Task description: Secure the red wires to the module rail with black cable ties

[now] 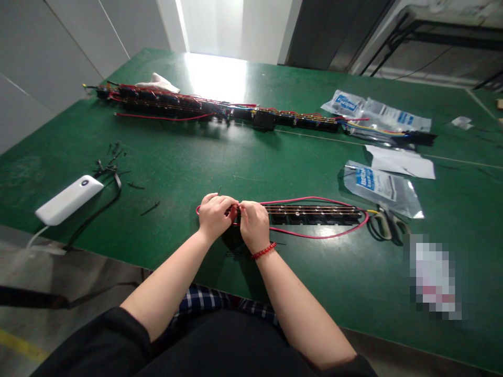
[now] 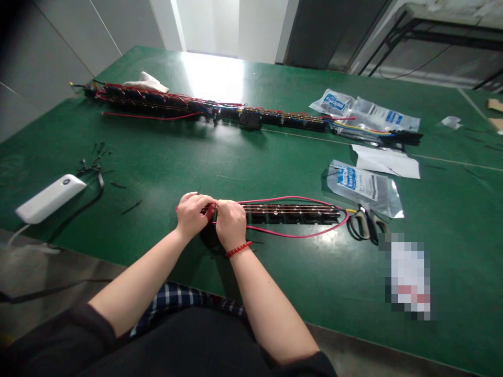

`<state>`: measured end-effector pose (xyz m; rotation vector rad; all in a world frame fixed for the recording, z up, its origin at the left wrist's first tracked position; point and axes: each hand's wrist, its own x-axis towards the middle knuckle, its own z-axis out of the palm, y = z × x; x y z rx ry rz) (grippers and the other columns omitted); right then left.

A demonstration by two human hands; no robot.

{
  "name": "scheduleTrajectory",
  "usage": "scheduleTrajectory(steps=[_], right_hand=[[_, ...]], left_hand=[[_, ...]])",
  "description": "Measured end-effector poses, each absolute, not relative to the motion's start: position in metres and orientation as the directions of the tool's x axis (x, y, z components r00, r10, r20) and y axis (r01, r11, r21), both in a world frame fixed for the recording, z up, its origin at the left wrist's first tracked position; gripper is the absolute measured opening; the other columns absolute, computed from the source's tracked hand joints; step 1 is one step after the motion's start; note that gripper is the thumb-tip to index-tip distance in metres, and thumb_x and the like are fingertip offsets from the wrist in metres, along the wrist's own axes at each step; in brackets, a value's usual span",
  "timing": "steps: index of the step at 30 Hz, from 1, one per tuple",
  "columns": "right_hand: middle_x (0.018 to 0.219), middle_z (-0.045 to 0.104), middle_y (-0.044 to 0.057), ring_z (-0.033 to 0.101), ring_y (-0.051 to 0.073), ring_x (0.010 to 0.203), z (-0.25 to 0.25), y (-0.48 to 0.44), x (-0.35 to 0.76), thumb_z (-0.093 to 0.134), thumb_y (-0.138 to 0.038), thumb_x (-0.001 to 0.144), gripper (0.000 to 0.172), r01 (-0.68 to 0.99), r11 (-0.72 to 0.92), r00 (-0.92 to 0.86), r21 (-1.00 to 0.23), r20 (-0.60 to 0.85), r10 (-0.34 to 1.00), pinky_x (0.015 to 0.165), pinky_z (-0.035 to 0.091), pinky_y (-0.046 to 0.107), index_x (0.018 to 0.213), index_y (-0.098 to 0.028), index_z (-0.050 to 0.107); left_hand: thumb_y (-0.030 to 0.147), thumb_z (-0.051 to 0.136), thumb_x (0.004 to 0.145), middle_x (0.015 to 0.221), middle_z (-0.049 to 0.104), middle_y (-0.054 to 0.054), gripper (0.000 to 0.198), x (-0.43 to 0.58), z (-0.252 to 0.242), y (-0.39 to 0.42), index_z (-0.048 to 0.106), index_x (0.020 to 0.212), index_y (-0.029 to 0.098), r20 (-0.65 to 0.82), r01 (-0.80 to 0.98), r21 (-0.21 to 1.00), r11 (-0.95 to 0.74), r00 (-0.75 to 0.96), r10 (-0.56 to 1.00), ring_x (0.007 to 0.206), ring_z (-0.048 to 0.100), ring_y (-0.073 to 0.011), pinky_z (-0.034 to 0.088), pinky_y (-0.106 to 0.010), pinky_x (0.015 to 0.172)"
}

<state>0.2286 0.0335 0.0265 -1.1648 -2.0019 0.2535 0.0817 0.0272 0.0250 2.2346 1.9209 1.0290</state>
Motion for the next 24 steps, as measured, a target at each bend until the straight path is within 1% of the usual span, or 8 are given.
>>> scheduleTrajectory(steps=[3, 6, 8, 11, 13, 18, 21, 24], right_hand=[[0.095, 0.070, 0.007, 0.063, 0.021, 0.091, 0.026, 0.032, 0.229, 0.044, -0.023, 0.097, 0.017, 0.643, 0.508, -0.240, -0.574, 0.478, 0.845, 0.086, 0.047, 0.035, 0.102, -0.021, 0.059], [0.100, 0.070, 0.008, 0.063, 0.022, 0.097, 0.025, 0.031, 0.228, 0.047, -0.021, 0.092, 0.021, 0.640, 0.495, -0.239, -0.587, 0.460, 0.855, 0.091, 0.047, 0.038, 0.110, -0.021, 0.058], [0.104, 0.070, 0.009, 0.063, 0.023, 0.101, 0.025, 0.032, 0.227, 0.048, -0.019, 0.090, 0.024, 0.648, 0.502, -0.250, -0.572, 0.463, 0.850, 0.095, 0.046, 0.039, 0.112, -0.020, 0.058], [0.106, 0.070, 0.008, 0.062, 0.024, 0.104, 0.024, 0.032, 0.226, 0.050, -0.019, 0.089, 0.024, 0.667, 0.514, -0.268, -0.539, 0.470, 0.841, 0.103, 0.042, 0.042, 0.112, -0.020, 0.060], [0.107, 0.071, 0.008, 0.062, 0.023, 0.104, 0.024, 0.033, 0.226, 0.050, -0.019, 0.090, 0.024, 0.673, 0.522, -0.280, -0.524, 0.473, 0.836, 0.107, 0.040, 0.042, 0.111, -0.020, 0.061], [0.111, 0.073, 0.007, 0.063, 0.022, 0.107, 0.025, 0.033, 0.227, 0.050, -0.017, 0.089, 0.027, 0.656, 0.545, -0.304, -0.522, 0.478, 0.824, 0.106, 0.041, 0.041, 0.112, -0.020, 0.065], [0.111, 0.073, 0.007, 0.064, 0.022, 0.107, 0.026, 0.034, 0.227, 0.050, -0.017, 0.089, 0.028, 0.649, 0.546, -0.302, -0.530, 0.479, 0.824, 0.106, 0.041, 0.042, 0.112, -0.020, 0.066], [0.110, 0.073, 0.007, 0.064, 0.022, 0.105, 0.025, 0.034, 0.227, 0.051, -0.018, 0.090, 0.026, 0.649, 0.541, -0.288, -0.535, 0.485, 0.826, 0.105, 0.042, 0.041, 0.111, -0.020, 0.066]], left_hand=[[0.026, 0.062, 0.083, 0.088, 0.077, 0.004, 0.011, 0.082, 0.027, 0.027, 0.072, 0.087, 0.029, 0.435, 0.865, 0.454, -0.214, -0.005, 0.901, 0.085, 0.070, -0.0180, 0.040, -0.039, 0.105], [0.027, 0.063, 0.084, 0.089, 0.078, 0.003, 0.010, 0.082, 0.031, 0.029, 0.073, 0.085, 0.029, 0.388, 0.859, 0.484, -0.167, -0.040, 0.921, 0.085, 0.070, -0.0188, 0.043, -0.040, 0.102], [0.027, 0.063, 0.085, 0.089, 0.077, 0.001, 0.010, 0.081, 0.034, 0.031, 0.073, 0.085, 0.028, 0.349, 0.845, 0.519, -0.130, -0.071, 0.934, 0.086, 0.070, -0.0194, 0.047, -0.038, 0.095], [0.029, 0.061, 0.088, 0.089, 0.077, 0.000, 0.012, 0.078, 0.039, 0.036, 0.073, 0.087, 0.026, 0.277, 0.777, 0.621, -0.102, -0.096, 0.956, 0.080, 0.070, -0.0174, 0.052, -0.033, 0.082], [0.029, 0.061, 0.088, 0.090, 0.077, 0.000, 0.012, 0.075, 0.043, 0.040, 0.073, 0.088, 0.025, 0.247, 0.743, 0.662, -0.096, -0.095, 0.964, 0.077, 0.070, -0.0158, 0.052, -0.031, 0.079], [0.027, 0.063, 0.087, 0.087, 0.075, 0.000, 0.010, 0.072, 0.051, 0.046, 0.071, 0.083, 0.024, 0.255, 0.761, 0.638, -0.117, -0.065, 0.965, 0.078, 0.068, -0.0165, 0.051, -0.031, 0.080], [0.026, 0.059, 0.088, 0.084, 0.074, 0.000, 0.011, 0.073, 0.050, 0.048, 0.068, 0.082, 0.024, 0.235, 0.725, 0.677, -0.126, -0.050, 0.971, 0.078, 0.067, -0.0158, 0.051, -0.028, 0.076], [0.025, 0.057, 0.089, 0.082, 0.072, 0.000, 0.011, 0.075, 0.046, 0.050, 0.064, 0.080, 0.024, 0.202, 0.710, 0.698, -0.097, -0.065, 0.977, 0.078, 0.067, -0.0163, 0.050, -0.028, 0.073]])
